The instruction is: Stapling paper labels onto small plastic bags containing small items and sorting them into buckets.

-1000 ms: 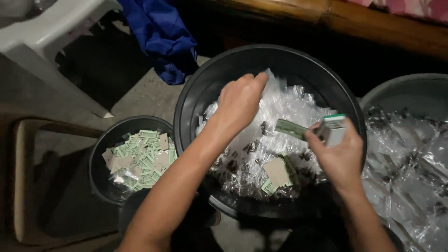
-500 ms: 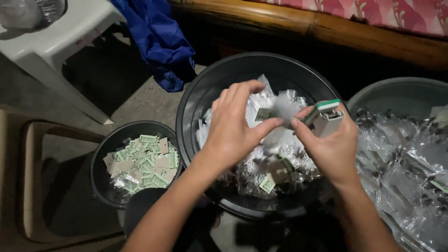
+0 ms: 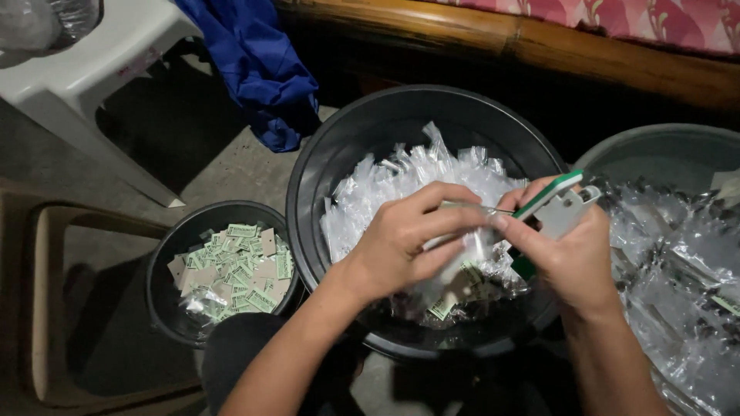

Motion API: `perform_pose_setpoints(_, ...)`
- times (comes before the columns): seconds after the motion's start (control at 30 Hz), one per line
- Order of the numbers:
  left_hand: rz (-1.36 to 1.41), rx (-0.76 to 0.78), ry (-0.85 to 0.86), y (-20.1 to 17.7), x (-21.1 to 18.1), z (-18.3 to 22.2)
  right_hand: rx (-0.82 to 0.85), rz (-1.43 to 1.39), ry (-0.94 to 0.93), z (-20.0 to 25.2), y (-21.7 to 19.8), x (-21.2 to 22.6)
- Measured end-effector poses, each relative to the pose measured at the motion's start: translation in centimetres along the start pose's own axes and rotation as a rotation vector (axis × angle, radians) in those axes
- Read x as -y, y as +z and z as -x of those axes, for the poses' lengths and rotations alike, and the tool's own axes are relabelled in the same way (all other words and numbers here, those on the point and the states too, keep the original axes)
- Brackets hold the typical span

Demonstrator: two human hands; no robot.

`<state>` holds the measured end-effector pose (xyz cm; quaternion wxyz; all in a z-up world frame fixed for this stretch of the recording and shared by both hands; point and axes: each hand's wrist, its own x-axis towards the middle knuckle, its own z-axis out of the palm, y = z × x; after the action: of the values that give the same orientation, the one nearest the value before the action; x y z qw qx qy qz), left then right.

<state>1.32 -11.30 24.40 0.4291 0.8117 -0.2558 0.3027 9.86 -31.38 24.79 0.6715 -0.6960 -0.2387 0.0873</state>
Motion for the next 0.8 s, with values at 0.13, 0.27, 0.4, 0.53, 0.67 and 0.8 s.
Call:
perform_pose_setpoints(0.13, 0.216, -0.082, -0.195, 3.1, 1.5, 2.0, -0.05, 0.042, 0.064, -0.9, -1.4, -2.6)
perform_pose_setpoints(0.27, 0.185, -0.162, -0.338, 4.9, 2.0, 2.7, -0.232, -0.78, 0.393, -2.0, -2.4, -3.3)
perform_pose_setpoints(0.4, 0.198, -0.126, -0.441, 5.9, 2.4, 3.2, -0.376, -0.626, 0.245, -1.2, -2.4, -5.4)
perform_pose_setpoints(0.53, 0.119, -0.137, -0.406, 6.7, 2.9, 3.7, -0.42, -0.306, -0.091, -2.1, -0.9, -5.8)
perform_pose_setpoints(0.67, 0.075, -0.129, -0.547, 7.4, 2.3, 3.8, -0.372, -0.01, -0.101, -2.5, 0.9, -7.5)
perform_pose_setpoints(0.8, 0.026, -0.018, -0.685, 7.4, 1.0, 2.6, -0.384, 0.164, -0.114, -3.6, 2.2, -12.3)
